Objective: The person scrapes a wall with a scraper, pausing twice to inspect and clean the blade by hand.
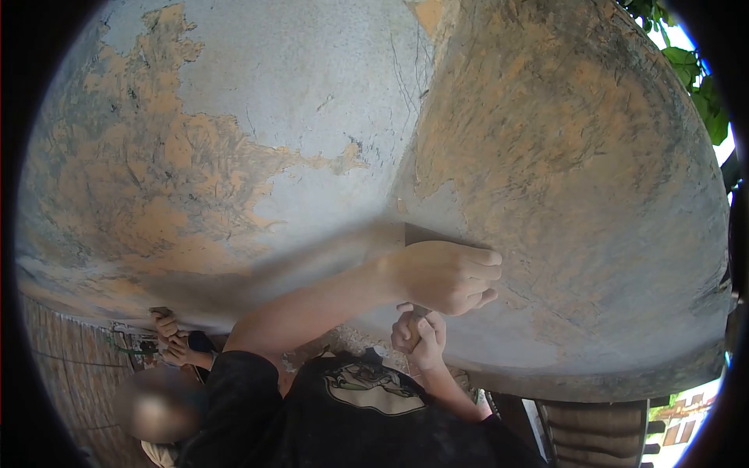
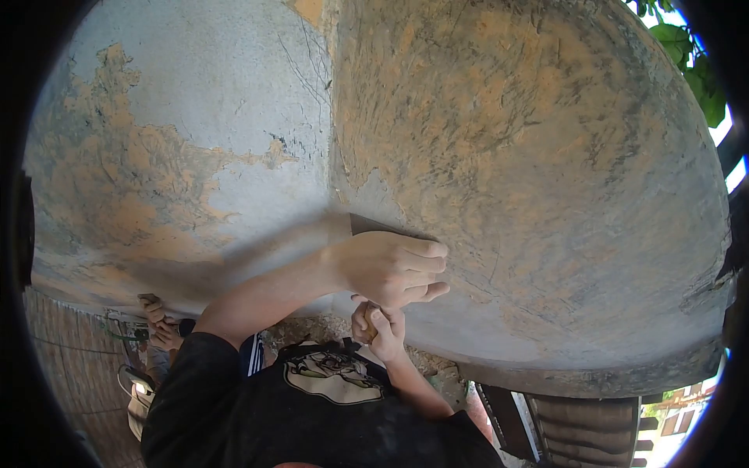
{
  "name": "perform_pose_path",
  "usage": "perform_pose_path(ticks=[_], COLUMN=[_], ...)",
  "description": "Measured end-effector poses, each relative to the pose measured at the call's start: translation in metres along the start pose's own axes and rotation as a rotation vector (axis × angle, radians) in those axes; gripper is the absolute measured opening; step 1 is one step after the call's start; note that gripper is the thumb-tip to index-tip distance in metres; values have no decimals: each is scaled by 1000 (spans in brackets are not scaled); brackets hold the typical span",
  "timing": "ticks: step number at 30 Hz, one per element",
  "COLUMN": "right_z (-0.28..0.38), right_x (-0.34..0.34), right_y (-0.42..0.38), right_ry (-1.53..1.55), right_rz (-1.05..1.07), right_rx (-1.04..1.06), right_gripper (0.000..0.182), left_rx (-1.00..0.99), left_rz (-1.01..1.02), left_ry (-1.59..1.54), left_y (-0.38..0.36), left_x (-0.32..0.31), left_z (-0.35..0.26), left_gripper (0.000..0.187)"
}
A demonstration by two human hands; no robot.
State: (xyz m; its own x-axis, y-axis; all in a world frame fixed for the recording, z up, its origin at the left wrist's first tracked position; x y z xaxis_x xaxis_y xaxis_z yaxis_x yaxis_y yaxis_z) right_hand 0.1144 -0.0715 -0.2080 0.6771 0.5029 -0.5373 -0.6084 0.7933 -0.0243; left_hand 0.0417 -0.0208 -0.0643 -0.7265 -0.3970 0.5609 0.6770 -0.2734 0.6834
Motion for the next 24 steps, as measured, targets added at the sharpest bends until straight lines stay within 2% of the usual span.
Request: perform_pose_path(ticks=[1, 3, 5, 7, 8, 10, 11, 13, 14, 15, 17, 20, 22, 24], right_z=[-1, -4, -20, -22, -15, -2, 3, 8, 13, 18, 27, 35, 46, 60], right_x=[3, 10, 26, 29, 25, 18, 14, 9, 3, -3, -12, -17, -21, -30], right_y=[0, -12, -23, -32, -32, -25, -22, -10, -6, -1, 5, 6, -3, -9], right_ry=[-6, -146, -141, -125, -68, -90, -111, -113, -139, -166, -238, -190, -38, -32], right_rz=[17, -110, -65, -99, -55, 2, 53, 70, 37, 6, 42, 85, 169, 175], right_rx=[-8, 35, 14, -88, -95, -47, -7, -15, -4, 11, 50, 8, -136, -168], right_gripper=[43, 44, 41, 41, 47, 49, 52, 53, 54, 54, 54, 53, 53, 53], left_rx=[8, 56, 98, 388, 388, 1020, 1020, 1527, 1549, 1552, 1547, 1617, 1637, 1601], left_rz=[-11, -60, -104, -582, -580, -854, -853, -932, -966, -970, -1105, -1032, -1023, -1036], left_ry=[-1, 60, 117, 387, 389, 217, 217, -584, -784, -778, -846, -776, -747, -930], left_y=[1, -2, -7, -27, -30, -58, -57, -62, -75, -74, -67, -72, -71, -59], left_x=[2, 2, 2, 19, 14, 10, 13, 5, -7, -5, -1, -1, 1, 7], left_z=[1, -5, -21, -49, -65, -72, -75, -67, -68, -65, -55, -48, -47, -44], left_gripper=[20, 15, 10, 22, 22, 21, 21, 25, 30, 30, 30, 31, 32, 37])
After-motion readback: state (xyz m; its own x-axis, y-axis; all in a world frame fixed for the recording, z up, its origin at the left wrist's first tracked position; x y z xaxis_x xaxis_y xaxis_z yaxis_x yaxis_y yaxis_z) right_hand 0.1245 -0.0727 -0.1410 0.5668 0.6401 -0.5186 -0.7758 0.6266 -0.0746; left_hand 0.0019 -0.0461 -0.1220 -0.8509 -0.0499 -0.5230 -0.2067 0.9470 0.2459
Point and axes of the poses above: each hand's wrist, its own y-axis towards the middle knuckle, its own x-axis out of the back of the hand, z = x × y, the point moved 4 cm from there along y, towards the middle knuckle, and after that the axes turned 13 degrees about -x, right-handed, at the moved point
